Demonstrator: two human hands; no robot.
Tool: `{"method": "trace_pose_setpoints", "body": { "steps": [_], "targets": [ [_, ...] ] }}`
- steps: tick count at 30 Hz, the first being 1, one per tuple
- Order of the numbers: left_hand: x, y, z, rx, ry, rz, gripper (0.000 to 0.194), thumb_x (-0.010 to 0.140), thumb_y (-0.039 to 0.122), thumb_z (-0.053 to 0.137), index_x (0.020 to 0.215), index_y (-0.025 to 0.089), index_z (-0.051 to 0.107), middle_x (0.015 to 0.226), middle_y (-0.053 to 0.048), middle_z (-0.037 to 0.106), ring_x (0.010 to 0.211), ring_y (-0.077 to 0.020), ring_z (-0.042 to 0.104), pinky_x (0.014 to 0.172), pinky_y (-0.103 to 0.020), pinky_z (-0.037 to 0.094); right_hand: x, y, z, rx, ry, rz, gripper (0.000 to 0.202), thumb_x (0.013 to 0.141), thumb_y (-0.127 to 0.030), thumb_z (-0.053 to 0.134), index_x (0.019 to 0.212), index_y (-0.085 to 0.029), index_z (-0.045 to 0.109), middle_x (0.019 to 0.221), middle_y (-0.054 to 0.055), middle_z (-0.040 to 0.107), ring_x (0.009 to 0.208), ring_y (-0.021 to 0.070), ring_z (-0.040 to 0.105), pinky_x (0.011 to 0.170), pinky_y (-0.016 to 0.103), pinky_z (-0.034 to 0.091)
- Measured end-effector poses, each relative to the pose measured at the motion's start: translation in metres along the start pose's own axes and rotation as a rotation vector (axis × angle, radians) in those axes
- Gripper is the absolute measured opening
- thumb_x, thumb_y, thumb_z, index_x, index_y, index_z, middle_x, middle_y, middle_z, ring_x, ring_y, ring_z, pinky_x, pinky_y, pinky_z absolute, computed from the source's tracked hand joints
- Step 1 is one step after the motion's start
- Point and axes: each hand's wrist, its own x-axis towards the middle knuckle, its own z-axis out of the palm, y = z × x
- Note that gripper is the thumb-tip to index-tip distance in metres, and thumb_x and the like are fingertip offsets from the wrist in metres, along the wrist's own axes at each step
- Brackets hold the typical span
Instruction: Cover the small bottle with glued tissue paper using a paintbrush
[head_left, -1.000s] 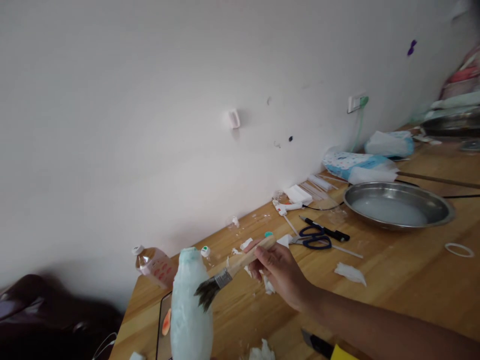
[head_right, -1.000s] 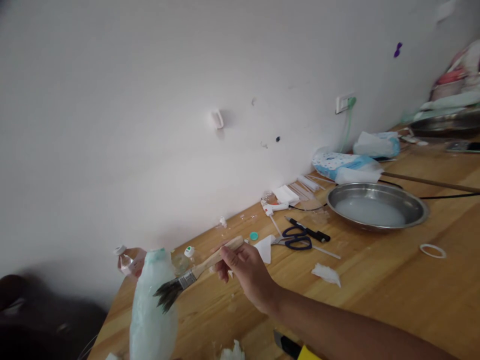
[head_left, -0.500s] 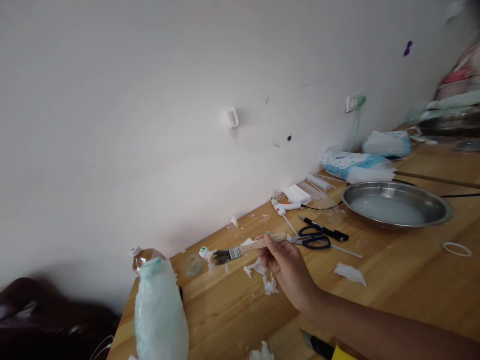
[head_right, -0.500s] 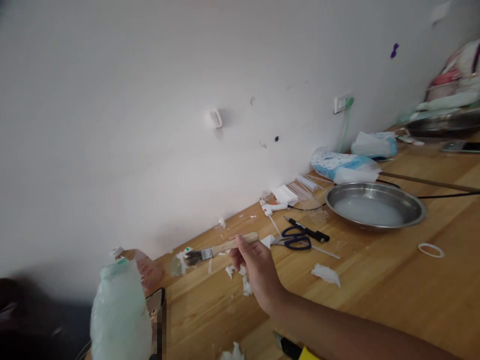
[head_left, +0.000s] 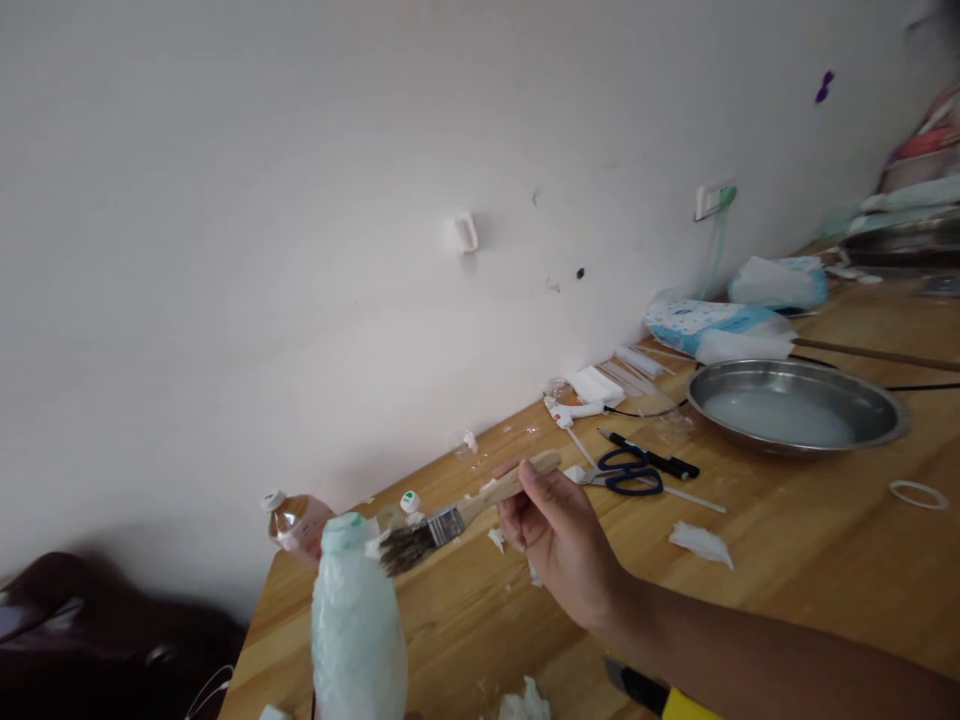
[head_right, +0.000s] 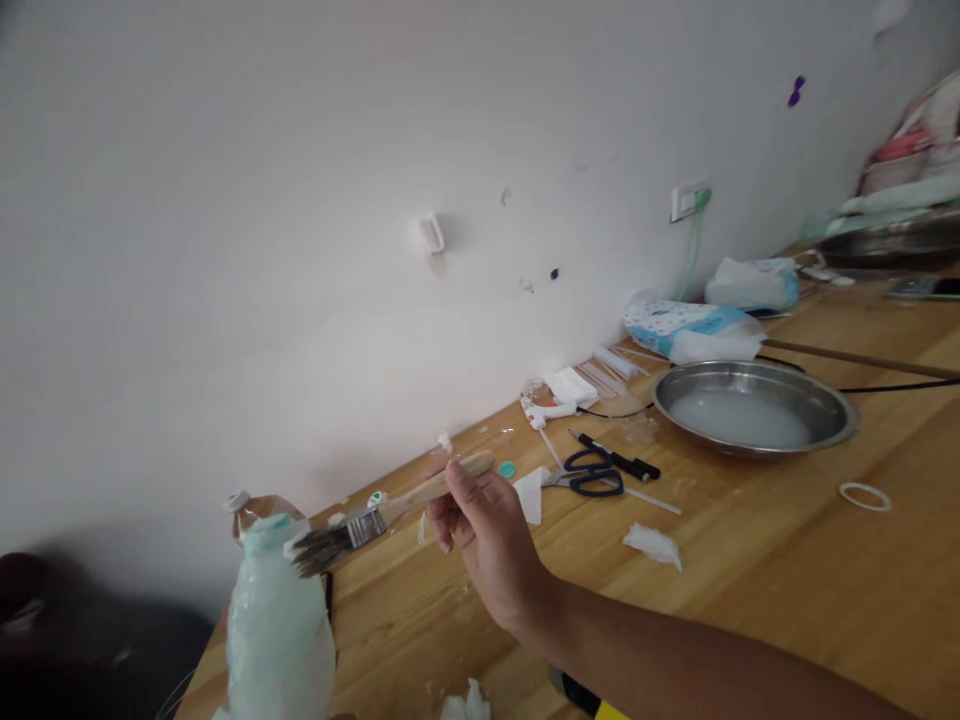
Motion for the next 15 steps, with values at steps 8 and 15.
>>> {"method": "trace_pose_setpoints", "body": {
  "steps": [8,15],
  "targets": [
    [0.012,0.003,0.003,0.048,0.034,-0.021,0.032,0.093,0.043,0.055,0.110,0.017,0.064,0.098,-0.001,0.066,0.085,-0.0239,0.066,0.066,-0.035,0.057,0.004,0.016,-0.003,-0.130,0.052,0.064,0.039,0.083,-0.054,0.069,0.084,-0.016,0.065,0.063,-0.001,0.058,0.050,0.0061,0.049,0.046,0.017,0.037],
    [0.016,0.003,-0.001,0.071,0.077,-0.033,0.032,0.093,0.040,0.056,0.114,0.017,0.062,0.111,-0.004,0.065,0.093,-0.0231,0.065,0.075,-0.037,0.057,0.009,0.021,-0.008,-0.342,0.045,0.084,0.049,0.081,-0.064,0.063,0.083,-0.015,0.061,0.063,0.000,0.059,0.049,0.0081,0.049,0.045,0.020,0.037]
  ]
}}
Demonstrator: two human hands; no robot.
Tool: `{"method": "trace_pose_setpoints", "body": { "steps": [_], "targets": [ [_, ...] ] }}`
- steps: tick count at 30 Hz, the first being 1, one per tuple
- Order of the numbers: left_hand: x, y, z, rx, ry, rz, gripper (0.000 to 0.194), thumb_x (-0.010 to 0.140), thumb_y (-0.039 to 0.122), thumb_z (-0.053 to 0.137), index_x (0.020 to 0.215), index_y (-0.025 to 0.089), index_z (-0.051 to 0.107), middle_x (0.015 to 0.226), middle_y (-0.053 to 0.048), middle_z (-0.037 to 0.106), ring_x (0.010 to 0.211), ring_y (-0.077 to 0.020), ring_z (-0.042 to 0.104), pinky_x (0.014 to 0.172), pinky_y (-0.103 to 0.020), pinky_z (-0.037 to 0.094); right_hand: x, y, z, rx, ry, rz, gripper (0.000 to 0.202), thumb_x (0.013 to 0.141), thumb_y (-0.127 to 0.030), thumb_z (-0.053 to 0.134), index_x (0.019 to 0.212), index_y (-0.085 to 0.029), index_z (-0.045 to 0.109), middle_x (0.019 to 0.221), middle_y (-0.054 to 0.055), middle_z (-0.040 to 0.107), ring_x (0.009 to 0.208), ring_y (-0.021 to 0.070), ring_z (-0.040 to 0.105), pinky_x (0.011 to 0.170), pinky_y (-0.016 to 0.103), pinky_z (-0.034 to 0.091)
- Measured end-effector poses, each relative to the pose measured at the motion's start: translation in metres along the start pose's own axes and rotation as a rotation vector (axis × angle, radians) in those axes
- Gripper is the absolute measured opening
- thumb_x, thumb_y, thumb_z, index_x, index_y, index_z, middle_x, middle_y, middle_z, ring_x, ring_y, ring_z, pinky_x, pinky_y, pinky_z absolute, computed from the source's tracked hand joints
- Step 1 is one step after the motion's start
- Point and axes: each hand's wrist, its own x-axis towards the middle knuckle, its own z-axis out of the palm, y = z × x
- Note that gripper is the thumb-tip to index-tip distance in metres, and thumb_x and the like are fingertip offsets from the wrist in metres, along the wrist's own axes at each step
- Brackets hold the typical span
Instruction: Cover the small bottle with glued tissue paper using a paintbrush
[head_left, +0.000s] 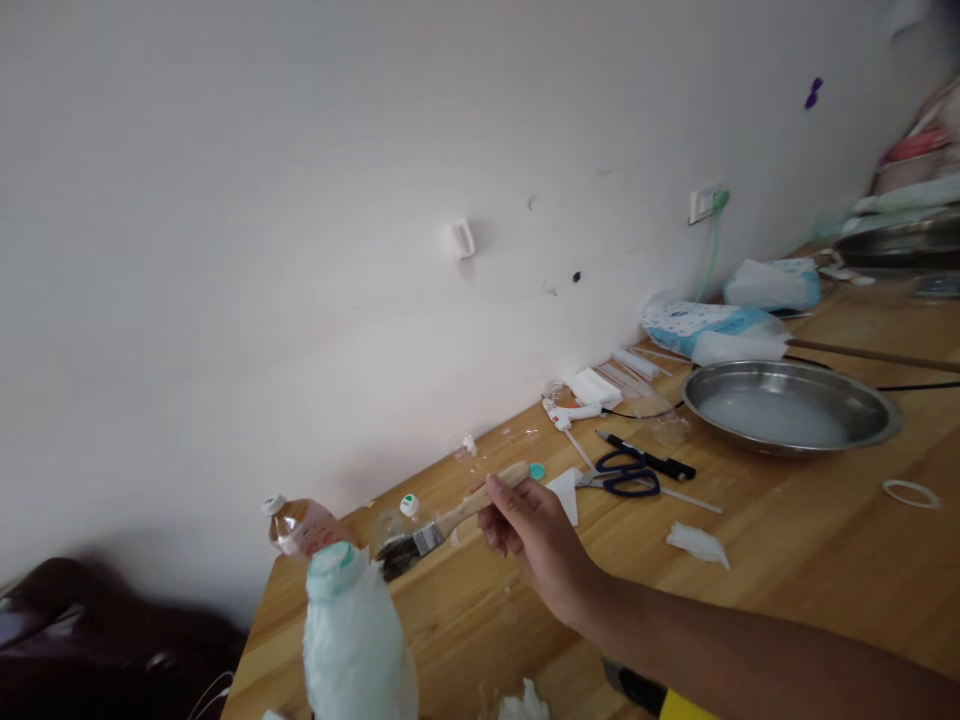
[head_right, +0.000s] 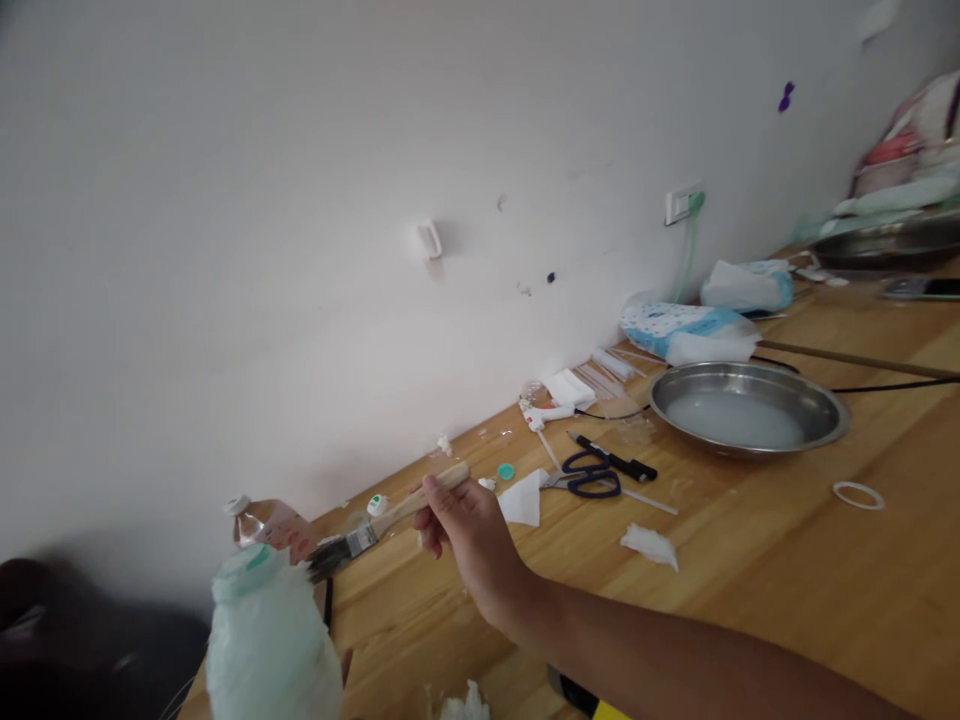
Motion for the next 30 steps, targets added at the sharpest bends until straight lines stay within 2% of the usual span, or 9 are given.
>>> {"method": "trace_pose_setpoints", "body": {
  "steps": [4,8,13,15,17,18,21,25,30],
  "targets": [
    [0.005,-0.002,0.002,-0.003,0.016,-0.001,0.025,0.092,0.035,0.059,0.114,0.024,0.062,0.119,-0.007,0.064,0.098,-0.0212,0.063,0.079,-0.038,0.056,0.010,-0.006,-0.016,-0.241,-0.055,-0.031,0.047,0.080,-0.062,0.065,0.072,-0.015,0.061,0.059,0.000,0.057,0.046,0.0091,0.046,0.043,0.021,0.035],
    [0.013,-0.004,0.003,-0.017,0.029,0.015,0.031,0.093,0.038,0.058,0.117,0.019,0.061,0.118,-0.007,0.063,0.095,-0.0214,0.064,0.079,-0.039,0.056,0.015,-0.049,-0.031,-0.453,-0.123,-0.183,0.031,0.080,-0.046,0.072,0.069,-0.017,0.067,0.064,0.000,0.060,0.060,0.0113,0.052,0.055,0.022,0.041],
    [0.021,-0.009,0.000,-0.033,0.054,0.013,0.028,0.093,0.037,0.057,0.114,0.020,0.063,0.117,-0.006,0.064,0.097,-0.0224,0.064,0.079,-0.039,0.056,0.015,-0.118,-0.037,-0.671,0.160,-0.837,0.019,0.092,-0.035,0.060,0.101,-0.022,0.069,0.088,0.003,0.068,0.066,0.0121,0.058,0.061,0.025,0.047],
    [0.023,-0.011,-0.002,-0.042,0.070,0.006,0.026,0.093,0.037,0.057,0.113,0.021,0.063,0.118,-0.006,0.064,0.097,-0.0215,0.064,0.080,-0.038,0.056,0.016,-0.124,-0.041,-0.699,0.200,-0.952,0.016,0.091,-0.031,0.062,0.104,-0.024,0.069,0.095,0.004,0.068,0.072,0.0130,0.060,0.069,0.027,0.049],
    [0.024,-0.012,-0.005,-0.052,0.087,0.001,0.027,0.094,0.037,0.056,0.114,0.021,0.063,0.118,-0.006,0.064,0.096,-0.0208,0.064,0.080,-0.038,0.056,0.019,-0.112,-0.047,-0.760,-0.014,-0.846,0.013,0.086,-0.030,0.068,0.097,-0.024,0.069,0.096,0.004,0.069,0.079,0.0152,0.062,0.076,0.029,0.049],
    [0.025,-0.011,-0.007,-0.058,0.094,-0.001,0.027,0.094,0.037,0.056,0.114,0.020,0.063,0.118,-0.006,0.064,0.095,-0.0206,0.064,0.080,-0.038,0.056,0.019,-0.101,-0.051,-0.794,-0.212,-0.713,0.011,0.083,-0.032,0.070,0.090,-0.024,0.069,0.091,0.004,0.069,0.079,0.0162,0.062,0.076,0.030,0.049],
    [0.024,-0.010,-0.012,-0.072,0.107,-0.008,0.031,0.093,0.037,0.058,0.117,0.018,0.061,0.118,-0.007,0.063,0.096,-0.0216,0.064,0.080,-0.039,0.056,0.020,-0.063,-0.061,-0.864,-0.531,-0.473,0.015,0.082,-0.033,0.070,0.071,-0.023,0.067,0.069,0.002,0.066,0.062,0.0151,0.059,0.061,0.029,0.047],
    [0.022,-0.009,-0.014,-0.092,0.109,-0.025,0.031,0.092,0.037,0.058,0.117,0.019,0.061,0.120,-0.007,0.063,0.099,-0.0234,0.064,0.082,-0.041,0.056,0.019,-0.039,-0.070,-0.919,-0.565,-0.384,0.015,0.088,-0.030,0.063,0.077,-0.024,0.072,0.072,0.002,0.068,0.060,0.0148,0.058,0.060,0.028,0.044],
    [0.017,-0.008,-0.017,-0.120,0.113,-0.027,0.033,0.092,0.037,0.059,0.119,0.019,0.060,0.123,-0.007,0.062,0.102,-0.0245,0.063,0.084,-0.043,0.055,0.028,-0.070,-0.068,-0.937,-0.434,-0.419,0.022,0.089,-0.032,0.062,0.074,-0.019,0.069,0.070,0.001,0.066,0.058,0.0121,0.050,0.057,0.025,0.038]
  ]
}}
